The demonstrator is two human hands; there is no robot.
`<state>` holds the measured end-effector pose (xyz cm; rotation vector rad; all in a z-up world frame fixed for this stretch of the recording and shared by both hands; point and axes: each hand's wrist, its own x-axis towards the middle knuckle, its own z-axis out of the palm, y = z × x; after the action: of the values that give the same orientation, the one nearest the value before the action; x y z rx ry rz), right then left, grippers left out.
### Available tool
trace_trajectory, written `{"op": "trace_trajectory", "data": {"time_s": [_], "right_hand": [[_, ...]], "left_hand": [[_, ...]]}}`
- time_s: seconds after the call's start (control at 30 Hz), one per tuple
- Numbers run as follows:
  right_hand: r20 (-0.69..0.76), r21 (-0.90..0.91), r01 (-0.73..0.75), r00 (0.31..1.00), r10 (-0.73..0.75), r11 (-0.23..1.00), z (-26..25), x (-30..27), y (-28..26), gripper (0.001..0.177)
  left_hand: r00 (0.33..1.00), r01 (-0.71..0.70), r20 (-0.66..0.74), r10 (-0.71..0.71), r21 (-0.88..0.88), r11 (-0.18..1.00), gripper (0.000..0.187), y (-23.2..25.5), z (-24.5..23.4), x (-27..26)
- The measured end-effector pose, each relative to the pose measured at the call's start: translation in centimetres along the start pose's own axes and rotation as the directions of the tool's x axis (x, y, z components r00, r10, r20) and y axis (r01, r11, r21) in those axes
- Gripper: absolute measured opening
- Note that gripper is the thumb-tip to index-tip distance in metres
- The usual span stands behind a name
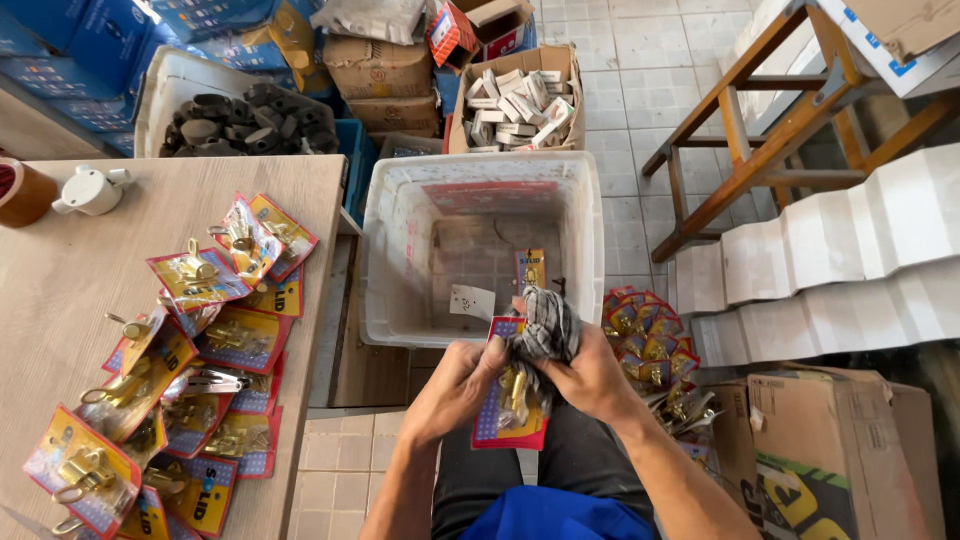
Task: The person sorts packaged door handles and hardware, wiping items with a cloth and placing them into a plastic bin on the floor of a warehouse.
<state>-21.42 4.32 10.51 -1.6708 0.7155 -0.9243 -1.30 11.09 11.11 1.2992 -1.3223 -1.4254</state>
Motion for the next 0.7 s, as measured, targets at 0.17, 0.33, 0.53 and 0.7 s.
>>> {"op": "trace_trajectory", "data": {"time_s": [0.17, 0.33, 0.53, 0.7], "right_hand": [[-0.348, -0.269, -0.034, 0.935, -0.064, 0.962, 0.3, -0.2, 5.1, 0.027], [-0.496, -0.047, -0.263, 0.843, 0.206, 0.964, -1.4, 0.0, 6.7, 0.054], [-0.370, 0.746, 0.303, 0.929, -0.010, 0.593, -0.6, 2.0, 0.5, 0.029], [0.001, 0.812, -0.170, 0.957, 0.290, 0.559, 5.1, -3.0, 3.3, 0.047]], "left_hand": [[0.999, 0.040, 0.027, -0.032, -0.366, 0.930, 0.063, 0.2, 2.8, -0.1], [0.976, 0.018, -0.215, -0.022, -0.017, 1.000, 0.038, -1.5, 3.3, -0.3], [0.907, -0.116, -0.422, -0.014, -0.281, 0.952, 0.056, -1.3, 3.2, 0.1], [0.858, -0.074, -0.504, 0.100, 0.070, 0.995, 0.080, -1.7, 4.5, 0.4]]}}
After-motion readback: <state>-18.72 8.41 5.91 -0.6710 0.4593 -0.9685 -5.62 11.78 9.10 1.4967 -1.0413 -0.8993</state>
